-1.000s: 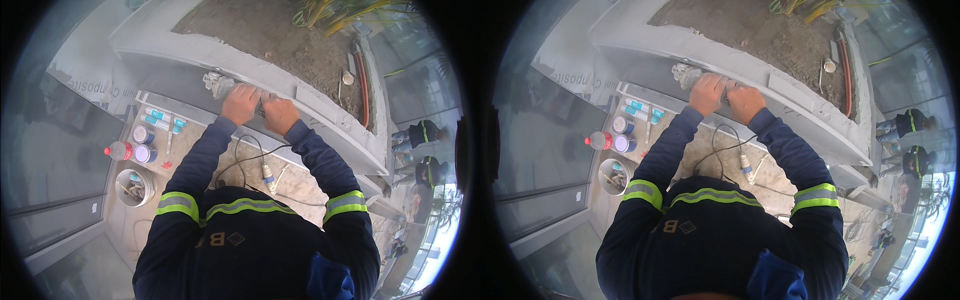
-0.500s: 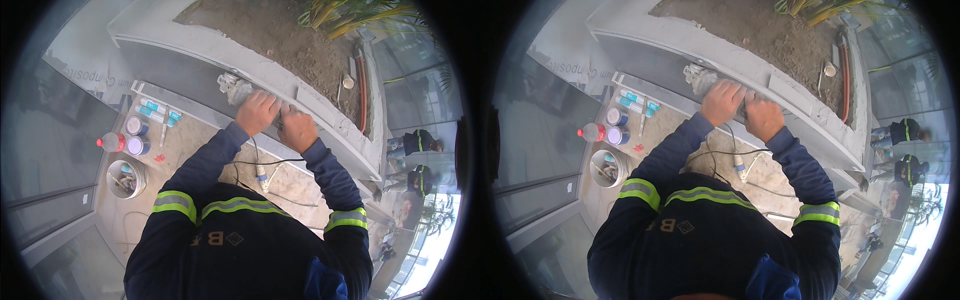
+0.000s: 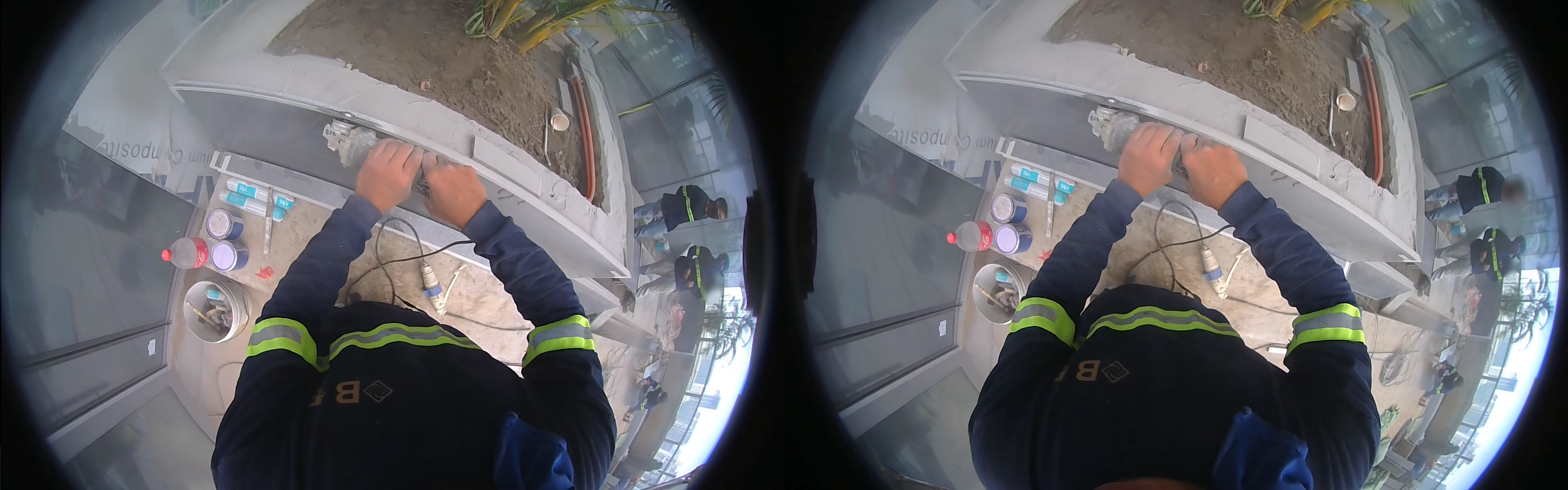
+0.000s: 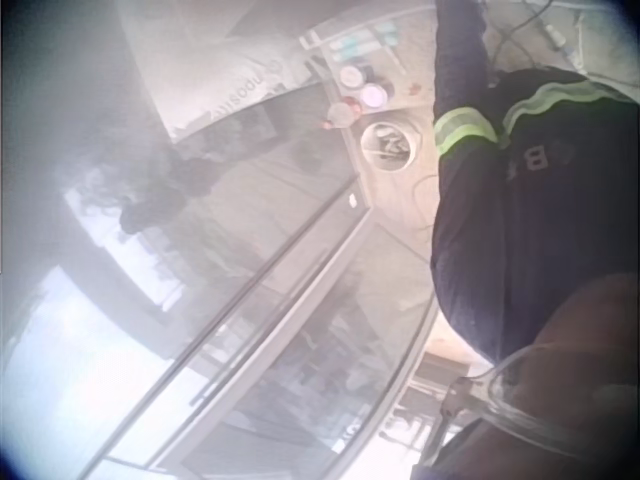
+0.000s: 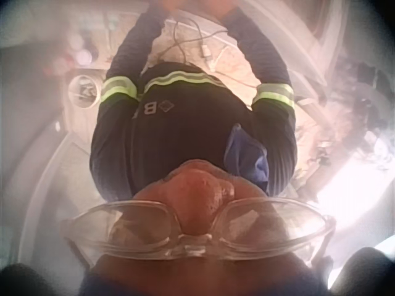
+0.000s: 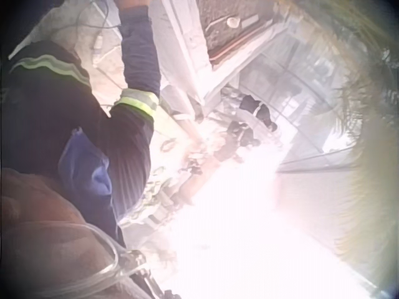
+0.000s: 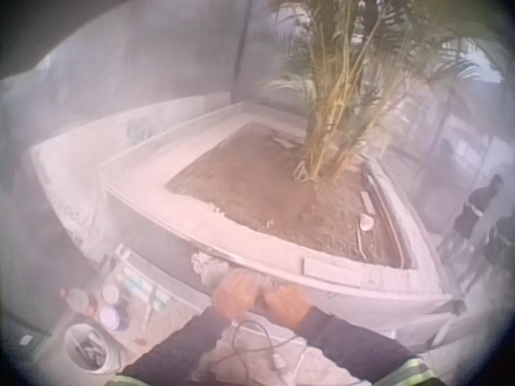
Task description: The person uses an angle grinder to smooth the edge of a white concrete or composite planter. The person holds the tool with both hands and moves it along the curved edge, generating dust. The person briefly pauses to wipe the edge with a hand before resuming grinding.
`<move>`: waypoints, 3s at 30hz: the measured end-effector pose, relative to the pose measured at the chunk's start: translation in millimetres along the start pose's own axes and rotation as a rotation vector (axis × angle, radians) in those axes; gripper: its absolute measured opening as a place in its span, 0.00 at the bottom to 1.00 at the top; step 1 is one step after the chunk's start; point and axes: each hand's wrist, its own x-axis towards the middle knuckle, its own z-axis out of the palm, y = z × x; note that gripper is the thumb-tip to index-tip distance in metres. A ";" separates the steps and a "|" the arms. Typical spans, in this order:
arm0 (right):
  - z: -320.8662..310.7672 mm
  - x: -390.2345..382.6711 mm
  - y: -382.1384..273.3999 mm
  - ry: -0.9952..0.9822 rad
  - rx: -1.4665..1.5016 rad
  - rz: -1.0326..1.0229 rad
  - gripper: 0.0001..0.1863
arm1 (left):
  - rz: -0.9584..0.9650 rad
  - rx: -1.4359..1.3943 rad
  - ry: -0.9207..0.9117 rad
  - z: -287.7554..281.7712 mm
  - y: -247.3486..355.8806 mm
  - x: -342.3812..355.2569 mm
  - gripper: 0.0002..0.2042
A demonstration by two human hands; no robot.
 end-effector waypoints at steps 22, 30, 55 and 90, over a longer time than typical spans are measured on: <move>5.6 -1.6 4.7 -0.028 0.031 0.029 0.17 | 0.015 0.012 0.000 10.5 -0.1 -1.2 0.14; -11.9 -55.1 23.1 -0.020 0.016 0.087 0.20 | 0.042 -0.016 0.004 10.7 53.6 12.9 0.13; -9.8 -43.8 14.7 -0.012 0.007 0.066 0.19 | 0.055 -0.023 0.066 13.4 40.3 6.4 0.15; -1.0 -43.3 19.6 -0.041 0.037 0.062 0.21 | 0.017 -0.041 -0.015 12.7 42.8 2.6 0.15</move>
